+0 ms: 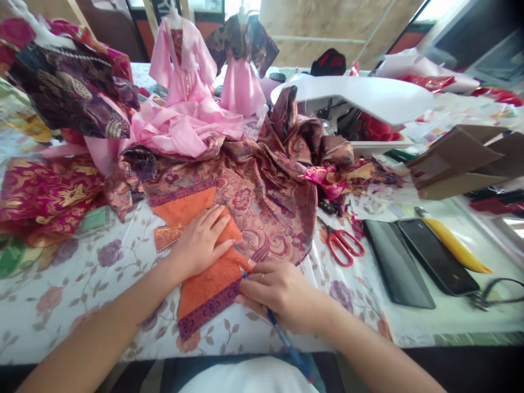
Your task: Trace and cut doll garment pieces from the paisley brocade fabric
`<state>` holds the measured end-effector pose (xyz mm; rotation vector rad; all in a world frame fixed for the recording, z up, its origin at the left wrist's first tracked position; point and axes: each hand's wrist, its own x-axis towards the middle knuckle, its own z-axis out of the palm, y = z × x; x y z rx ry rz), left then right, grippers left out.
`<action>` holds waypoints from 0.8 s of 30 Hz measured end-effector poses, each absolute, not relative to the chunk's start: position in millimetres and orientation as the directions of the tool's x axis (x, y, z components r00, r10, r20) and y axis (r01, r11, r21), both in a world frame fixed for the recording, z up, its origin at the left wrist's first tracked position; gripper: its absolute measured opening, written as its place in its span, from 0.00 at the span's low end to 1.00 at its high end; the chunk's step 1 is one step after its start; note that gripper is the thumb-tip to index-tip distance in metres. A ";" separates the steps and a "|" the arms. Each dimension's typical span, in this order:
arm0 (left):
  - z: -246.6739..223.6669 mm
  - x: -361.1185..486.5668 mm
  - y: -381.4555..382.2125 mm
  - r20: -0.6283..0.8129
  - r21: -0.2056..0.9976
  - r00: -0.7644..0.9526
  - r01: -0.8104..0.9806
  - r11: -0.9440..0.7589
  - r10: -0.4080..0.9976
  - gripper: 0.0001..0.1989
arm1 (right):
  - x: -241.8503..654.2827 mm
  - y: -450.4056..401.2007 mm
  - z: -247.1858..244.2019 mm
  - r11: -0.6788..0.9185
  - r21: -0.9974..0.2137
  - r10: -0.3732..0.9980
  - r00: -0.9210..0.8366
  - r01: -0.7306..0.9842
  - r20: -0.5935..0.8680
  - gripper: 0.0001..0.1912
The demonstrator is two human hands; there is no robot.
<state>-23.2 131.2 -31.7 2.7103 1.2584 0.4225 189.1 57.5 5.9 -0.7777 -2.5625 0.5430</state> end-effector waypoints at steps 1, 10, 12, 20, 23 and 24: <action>-31.2 -23.1 131.0 0.200 0.223 0.617 0.728 -0.649 0.761 0.27 | 185.5 53.4 4.9 0.799 -0.411 0.563 -0.787 0.440 0.252 0.16; -33.6 -23.9 131.1 0.210 0.181 0.621 0.734 -0.654 0.755 0.27 | 192.5 57.5 12.5 0.578 -0.744 0.704 -0.665 0.334 0.249 0.15; -33.5 -24.0 131.0 0.210 0.188 0.617 0.735 -0.651 0.758 0.27 | 196.3 68.2 14.7 0.337 -0.902 0.863 -0.471 0.269 0.182 0.18; -33.8 -24.6 131.7 0.230 0.228 0.621 0.714 -0.662 0.749 0.25 | 173.8 99.5 -12.6 0.064 -0.971 0.994 -0.101 0.230 0.042 0.12; -34.5 -24.8 131.8 0.241 0.244 0.622 0.704 -0.667 0.745 0.25 | 170.9 97.1 -21.5 0.085 -0.952 0.995 -0.068 0.293 0.068 0.14; -34.5 -24.8 131.8 0.241 0.242 0.622 0.705 -0.667 0.745 0.25 | 171.2 96.1 -22.8 0.103 -0.939 0.994 -0.070 0.327 0.085 0.15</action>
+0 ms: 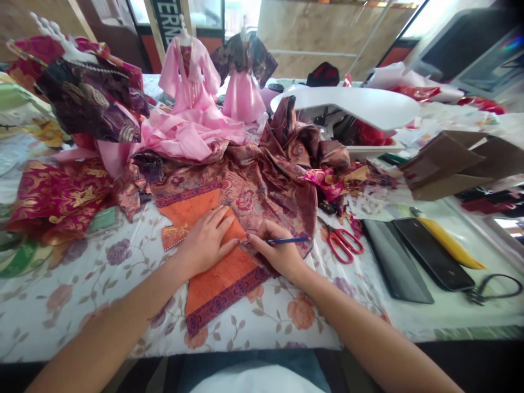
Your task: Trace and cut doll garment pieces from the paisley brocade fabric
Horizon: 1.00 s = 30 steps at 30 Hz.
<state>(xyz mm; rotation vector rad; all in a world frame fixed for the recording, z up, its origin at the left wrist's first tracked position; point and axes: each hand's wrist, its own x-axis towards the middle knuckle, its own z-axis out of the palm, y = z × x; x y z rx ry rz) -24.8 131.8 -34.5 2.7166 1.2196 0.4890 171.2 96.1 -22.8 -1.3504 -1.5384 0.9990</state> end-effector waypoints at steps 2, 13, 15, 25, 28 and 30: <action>-34.2 -24.8 131.8 0.232 0.234 0.622 0.711 -0.663 0.748 0.25 | 172.5 95.1 -24.1 0.129 -0.919 0.991 -0.073 0.373 0.109 0.16; -35.8 -23.7 132.7 0.220 0.201 0.617 0.729 -0.654 0.755 0.25 | 169.9 97.1 -22.5 0.082 -0.916 0.994 -0.094 0.393 0.048 0.16; -35.6 -23.6 132.5 0.221 0.195 0.618 0.730 -0.655 0.754 0.25 | 170.0 96.6 -23.7 0.088 -0.910 0.993 -0.108 0.406 0.048 0.16; -35.3 -23.9 133.0 0.214 0.197 0.620 0.730 -0.655 0.755 0.26 | 171.9 94.0 -26.3 0.096 -0.913 0.992 -0.117 0.396 0.053 0.15; -36.4 -24.3 133.0 0.225 0.196 0.619 0.727 -0.658 0.752 0.26 | 170.8 93.6 -25.0 0.107 -0.895 0.994 -0.077 0.433 0.081 0.15; -36.5 -24.3 132.8 0.226 0.188 0.622 0.727 -0.660 0.749 0.26 | 170.6 93.1 -25.0 0.104 -0.890 0.995 -0.049 0.445 0.092 0.15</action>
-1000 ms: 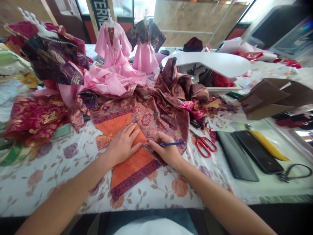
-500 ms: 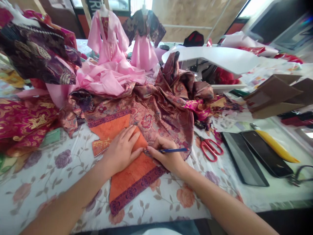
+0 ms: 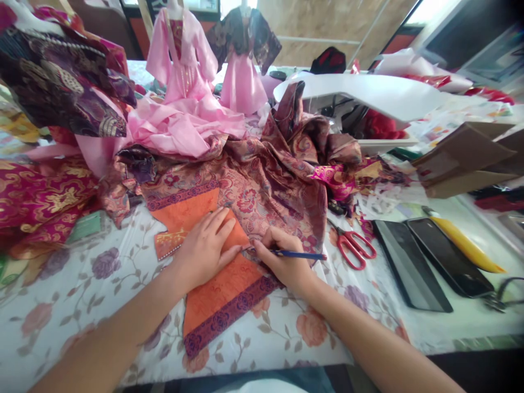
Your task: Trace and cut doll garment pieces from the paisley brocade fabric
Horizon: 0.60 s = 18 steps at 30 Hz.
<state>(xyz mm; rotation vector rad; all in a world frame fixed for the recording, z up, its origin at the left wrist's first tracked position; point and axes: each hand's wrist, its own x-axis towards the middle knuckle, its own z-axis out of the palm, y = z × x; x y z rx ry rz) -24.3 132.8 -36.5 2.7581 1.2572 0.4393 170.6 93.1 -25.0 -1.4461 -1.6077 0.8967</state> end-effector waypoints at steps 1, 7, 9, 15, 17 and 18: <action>-36.4 -24.2 132.7 0.224 0.185 0.624 0.727 -0.661 0.749 0.26 | 170.6 92.9 -25.0 0.107 -0.891 0.994 -0.061 0.441 0.090 0.15; -35.1 -23.3 132.4 0.218 0.176 0.627 0.728 -0.662 0.748 0.26 | 171.0 92.0 -26.1 0.095 -0.882 0.995 -0.033 0.461 0.090 0.15; -34.8 -23.3 132.5 0.216 0.174 0.625 0.731 -0.660 0.750 0.26 | 171.3 92.1 -26.9 0.105 -0.874 0.994 -0.030 0.474 0.104 0.15; -33.2 -23.3 131.6 0.206 0.161 0.630 0.733 -0.661 0.749 0.26 | 172.5 92.8 -28.2 0.124 -0.850 0.989 0.004 0.512 0.147 0.16; -33.0 -23.1 131.2 0.206 0.158 0.628 0.735 -0.659 0.750 0.26 | 172.3 92.8 -27.7 0.137 -0.856 0.988 -0.011 0.498 0.152 0.15; -32.9 -23.1 131.1 0.207 0.158 0.625 0.738 -0.656 0.753 0.27 | 172.2 92.7 -27.3 0.140 -0.862 0.990 -0.039 0.488 0.138 0.15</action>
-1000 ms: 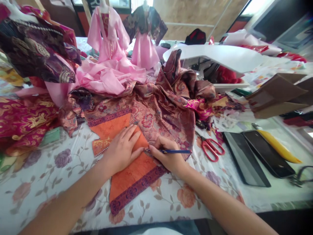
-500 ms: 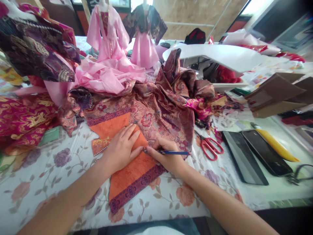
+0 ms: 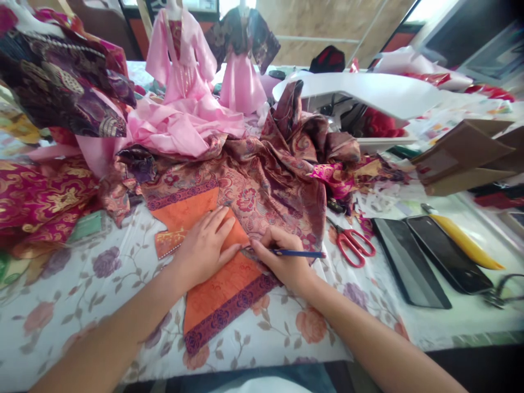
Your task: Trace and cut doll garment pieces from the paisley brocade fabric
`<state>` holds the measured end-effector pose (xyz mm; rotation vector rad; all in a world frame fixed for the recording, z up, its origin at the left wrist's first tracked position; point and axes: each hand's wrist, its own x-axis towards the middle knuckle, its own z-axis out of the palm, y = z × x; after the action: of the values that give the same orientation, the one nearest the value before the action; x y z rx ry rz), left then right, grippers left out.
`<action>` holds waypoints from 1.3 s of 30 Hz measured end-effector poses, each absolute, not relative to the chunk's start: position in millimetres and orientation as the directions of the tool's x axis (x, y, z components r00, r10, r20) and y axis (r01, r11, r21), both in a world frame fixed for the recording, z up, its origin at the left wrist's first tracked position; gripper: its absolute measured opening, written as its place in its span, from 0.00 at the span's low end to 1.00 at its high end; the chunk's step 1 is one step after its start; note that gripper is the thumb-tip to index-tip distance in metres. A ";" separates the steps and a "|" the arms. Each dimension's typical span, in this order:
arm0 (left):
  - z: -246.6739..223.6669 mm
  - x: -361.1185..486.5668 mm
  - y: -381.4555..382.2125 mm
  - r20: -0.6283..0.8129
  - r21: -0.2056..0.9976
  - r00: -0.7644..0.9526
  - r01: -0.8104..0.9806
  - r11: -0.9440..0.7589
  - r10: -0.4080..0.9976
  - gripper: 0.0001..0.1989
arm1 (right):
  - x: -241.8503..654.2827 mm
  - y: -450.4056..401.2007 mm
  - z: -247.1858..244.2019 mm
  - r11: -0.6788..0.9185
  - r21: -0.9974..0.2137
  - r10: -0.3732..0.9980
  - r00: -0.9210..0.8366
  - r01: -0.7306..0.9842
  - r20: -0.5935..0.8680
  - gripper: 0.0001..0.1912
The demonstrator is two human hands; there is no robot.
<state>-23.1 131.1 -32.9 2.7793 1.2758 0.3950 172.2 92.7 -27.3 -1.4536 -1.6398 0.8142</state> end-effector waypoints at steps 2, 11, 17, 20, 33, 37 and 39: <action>-32.9 -23.1 131.0 0.205 0.161 0.621 0.741 -0.652 0.756 0.27 | 172.0 92.5 -26.6 0.134 -0.860 0.991 -0.057 0.492 0.122 0.15; -32.9 -22.8 131.9 0.198 0.171 0.624 0.737 -0.653 0.756 0.27 | 174.8 91.4 -27.7 0.093 -0.837 0.990 0.041 0.539 0.137 0.16; -32.2 -23.0 131.9 0.188 0.171 0.622 0.741 -0.649 0.760 0.27 | 174.1 90.8 -24.8 0.072 -0.853 0.994 0.034 0.517 0.104 0.16; -32.0 -23.1 131.8 0.180 0.172 0.624 0.741 -0.649 0.760 0.27 | 174.4 90.6 -25.1 0.066 -0.839 0.986 0.091 0.540 0.137 0.17; -36.1 -22.8 131.8 0.244 0.186 0.614 0.730 -0.658 0.751 0.25 | 172.8 91.4 -25.3 0.050 -0.880 0.999 -0.015 0.471 0.049 0.15; -36.6 -22.8 130.9 0.249 0.183 0.613 0.731 -0.658 0.750 0.25 | 174.3 92.1 -27.0 0.087 -0.872 0.989 0.064 0.481 0.134 0.15; -37.1 -23.0 130.7 0.254 0.181 0.613 0.730 -0.660 0.748 0.24 | 174.2 92.4 -27.4 0.087 -0.888 0.992 0.047 0.451 0.121 0.15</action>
<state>-23.0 130.7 -37.1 2.7682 1.2690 0.4781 174.2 92.4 -27.4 -1.4878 -1.5288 0.8166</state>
